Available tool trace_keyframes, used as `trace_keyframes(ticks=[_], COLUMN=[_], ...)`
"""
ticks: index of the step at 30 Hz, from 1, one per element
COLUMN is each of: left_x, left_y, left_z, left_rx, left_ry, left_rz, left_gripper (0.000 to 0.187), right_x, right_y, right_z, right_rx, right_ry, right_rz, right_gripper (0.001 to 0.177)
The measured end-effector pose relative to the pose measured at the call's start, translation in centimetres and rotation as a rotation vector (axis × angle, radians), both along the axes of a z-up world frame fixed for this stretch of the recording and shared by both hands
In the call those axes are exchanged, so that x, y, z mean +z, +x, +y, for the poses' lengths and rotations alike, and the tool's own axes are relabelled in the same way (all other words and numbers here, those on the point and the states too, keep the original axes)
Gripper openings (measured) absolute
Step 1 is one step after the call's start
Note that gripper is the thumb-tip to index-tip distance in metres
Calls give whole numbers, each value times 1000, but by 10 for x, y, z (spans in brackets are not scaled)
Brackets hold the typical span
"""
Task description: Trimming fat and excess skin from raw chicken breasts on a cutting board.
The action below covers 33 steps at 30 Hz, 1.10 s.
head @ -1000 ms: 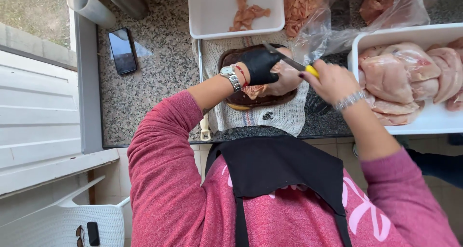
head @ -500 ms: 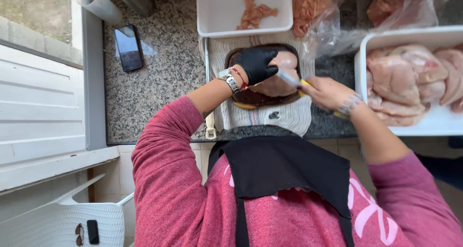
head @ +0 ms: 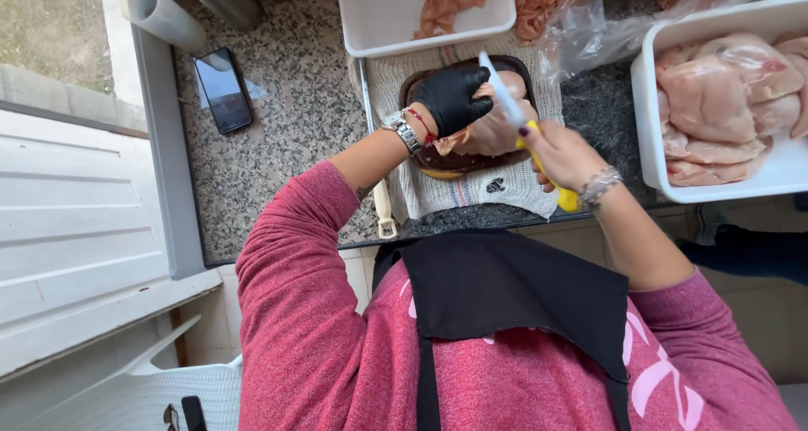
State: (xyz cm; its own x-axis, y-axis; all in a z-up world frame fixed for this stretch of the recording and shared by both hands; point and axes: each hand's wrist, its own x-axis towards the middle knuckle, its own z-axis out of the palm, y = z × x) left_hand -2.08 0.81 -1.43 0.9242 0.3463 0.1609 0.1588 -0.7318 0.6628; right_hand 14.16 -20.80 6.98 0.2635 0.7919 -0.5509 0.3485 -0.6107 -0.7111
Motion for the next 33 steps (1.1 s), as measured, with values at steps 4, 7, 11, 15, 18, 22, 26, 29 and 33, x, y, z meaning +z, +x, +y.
trace_keyframes(ticks=[4,7,11,15,18,22,26,29,33], left_x=[5,-1,8,-5,-10,-30,14,29,17], left_y=[-6,-12,-30,-42,-51,-62,-95,-117,-107], left_z=[2,9,5,14,12,28,55,69,76], left_rx=[-4,43,74,178,137,181,255,98,109], left_ry=[-60,-28,-19,-31,-27,80,-212,-508,-477], left_rz=[-9,2,-35,-21,-81,-45,346,604,270], left_gripper=[21,32,35,42,39,39,59,70,45], right_x=[11,18,24,44,21,35,65,53,48], right_y=[-29,-34,-39,-42,-31,-45,-36,-18,-10], right_z=[-6,-14,-13,-30,-30,-32,-55,-67,-67], right_rx=[116,189,231,182,144,273,282,180,96], right_ry=[-63,-86,-62,-182,-128,-220,-267,-216,-132], right_rz=[-82,-75,-92,19,50,23,94,119,113], right_gripper=[40,39,40,38,41,40,36,38,45])
